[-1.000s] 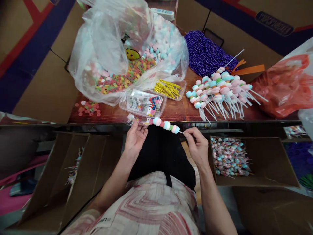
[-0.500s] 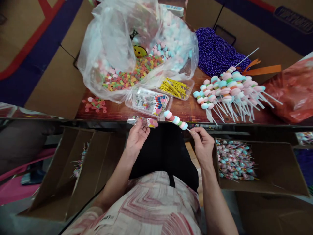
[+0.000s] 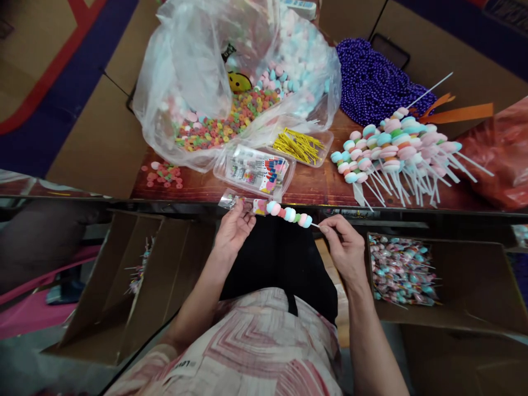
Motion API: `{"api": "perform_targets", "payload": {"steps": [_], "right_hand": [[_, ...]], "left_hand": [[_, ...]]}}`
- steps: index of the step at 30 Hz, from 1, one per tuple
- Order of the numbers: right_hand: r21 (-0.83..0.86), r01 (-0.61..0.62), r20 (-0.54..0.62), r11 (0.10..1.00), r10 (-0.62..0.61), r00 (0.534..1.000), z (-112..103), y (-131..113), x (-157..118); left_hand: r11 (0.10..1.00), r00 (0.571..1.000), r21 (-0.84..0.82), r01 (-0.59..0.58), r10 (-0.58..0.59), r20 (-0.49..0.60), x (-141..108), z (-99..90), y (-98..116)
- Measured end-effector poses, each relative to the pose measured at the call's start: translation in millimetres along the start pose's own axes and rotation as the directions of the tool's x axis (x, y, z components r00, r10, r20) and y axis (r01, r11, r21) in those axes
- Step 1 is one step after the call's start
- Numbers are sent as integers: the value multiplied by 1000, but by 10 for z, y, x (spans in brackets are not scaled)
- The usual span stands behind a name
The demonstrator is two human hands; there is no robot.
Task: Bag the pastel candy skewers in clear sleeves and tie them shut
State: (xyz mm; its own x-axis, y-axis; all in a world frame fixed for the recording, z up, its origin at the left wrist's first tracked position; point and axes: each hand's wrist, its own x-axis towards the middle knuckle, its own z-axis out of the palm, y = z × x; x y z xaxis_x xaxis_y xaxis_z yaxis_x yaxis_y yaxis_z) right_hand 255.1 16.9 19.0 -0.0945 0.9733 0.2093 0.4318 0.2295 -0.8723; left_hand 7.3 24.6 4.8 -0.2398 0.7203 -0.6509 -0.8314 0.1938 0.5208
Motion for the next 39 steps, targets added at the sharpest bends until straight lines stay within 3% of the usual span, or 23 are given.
{"api": "perform_targets", "payload": {"steps": [10, 18, 23, 28, 32, 39], "right_hand": [[-290, 205, 124, 935, -176, 977, -165, -24, 55], [-199, 169, 118, 965, -147, 982, -32, -39, 26], [-160, 109, 112, 981, -92, 989, 80, -56, -16], [-178, 136, 122, 975, -115, 986, 163, -161, -59], [-185, 134, 116, 974, -114, 987, 199, -198, -84], [-101, 80, 154, 992, -64, 986, 207, -138, -52]], "left_hand": [[991, 999, 133, -18, 11, 54, 54, -51, 20], [986, 984, 146, -79, 54, 169, 39, -105, -55], [986, 981, 94, -136, 121, 149, 6, -87, -139], [968, 966, 45, -246, 242, 86, 5, -87, -246], [973, 972, 7, -232, 231, 28, 10, -84, -285], [961, 965, 127, -246, 231, 121, 1, -95, -221]]}}
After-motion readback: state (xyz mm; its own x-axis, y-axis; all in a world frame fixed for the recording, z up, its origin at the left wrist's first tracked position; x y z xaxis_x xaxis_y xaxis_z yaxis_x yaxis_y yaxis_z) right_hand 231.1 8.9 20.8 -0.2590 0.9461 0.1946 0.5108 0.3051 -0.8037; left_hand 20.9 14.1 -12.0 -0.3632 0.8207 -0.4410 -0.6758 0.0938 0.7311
